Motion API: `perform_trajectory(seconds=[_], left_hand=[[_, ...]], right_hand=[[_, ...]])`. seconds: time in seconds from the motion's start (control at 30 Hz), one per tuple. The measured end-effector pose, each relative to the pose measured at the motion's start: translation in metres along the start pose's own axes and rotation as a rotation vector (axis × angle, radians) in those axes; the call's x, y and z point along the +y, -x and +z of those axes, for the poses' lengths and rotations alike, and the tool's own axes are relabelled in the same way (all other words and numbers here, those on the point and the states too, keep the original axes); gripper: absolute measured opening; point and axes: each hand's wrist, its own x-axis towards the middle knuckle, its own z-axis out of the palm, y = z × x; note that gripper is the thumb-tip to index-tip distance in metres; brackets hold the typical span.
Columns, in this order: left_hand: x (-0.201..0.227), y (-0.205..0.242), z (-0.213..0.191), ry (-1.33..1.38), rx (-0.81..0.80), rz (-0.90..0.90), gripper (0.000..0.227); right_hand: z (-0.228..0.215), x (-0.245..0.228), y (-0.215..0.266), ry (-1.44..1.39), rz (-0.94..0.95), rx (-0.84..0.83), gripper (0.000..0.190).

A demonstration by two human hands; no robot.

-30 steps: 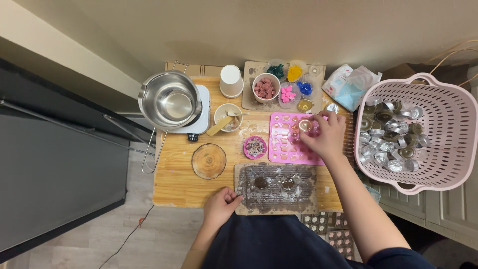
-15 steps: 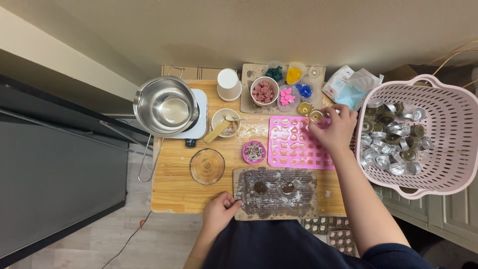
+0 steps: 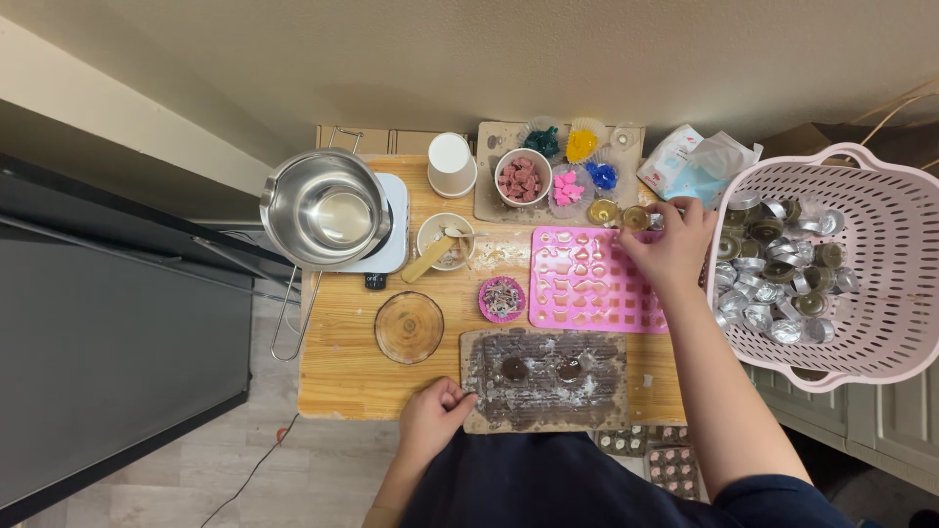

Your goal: Clean a small mixing bowl with a tissue paper.

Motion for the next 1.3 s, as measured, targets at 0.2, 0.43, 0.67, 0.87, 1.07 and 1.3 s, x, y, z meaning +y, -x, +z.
perform_trajectory(seconds=[0.2, 0.43, 0.67, 0.87, 1.07, 1.3], left_hand=[[0.001, -0.001, -0.001, 0.005, -0.002, 0.002, 0.033], [0.002, 0.000, -0.002, -0.022, 0.003, 0.019, 0.035], [0.000, -0.001, -0.001, 0.003, 0.006, 0.034, 0.034], [0.001, -0.001, -0.002, -0.018, -0.013, 0.016, 0.035], [-0.001, -0.001, -0.001, -0.012, -0.007, 0.026, 0.034], [0.000, 0.000, -0.001, -0.001, 0.001, 0.046, 0.033]], right_hand=[[0.003, 0.005, -0.008, 0.039, -0.012, -0.010, 0.043], [0.004, 0.002, -0.018, 0.074, -0.013, -0.051, 0.040], [0.013, 0.007, -0.016, 0.089, -0.012, -0.074, 0.040], [0.015, 0.005, -0.017, 0.091, -0.021, -0.069, 0.041], [0.017, 0.004, -0.018, 0.097, -0.021, -0.060, 0.041], [0.016, 0.004, -0.018, 0.111, -0.022, -0.067, 0.041]])
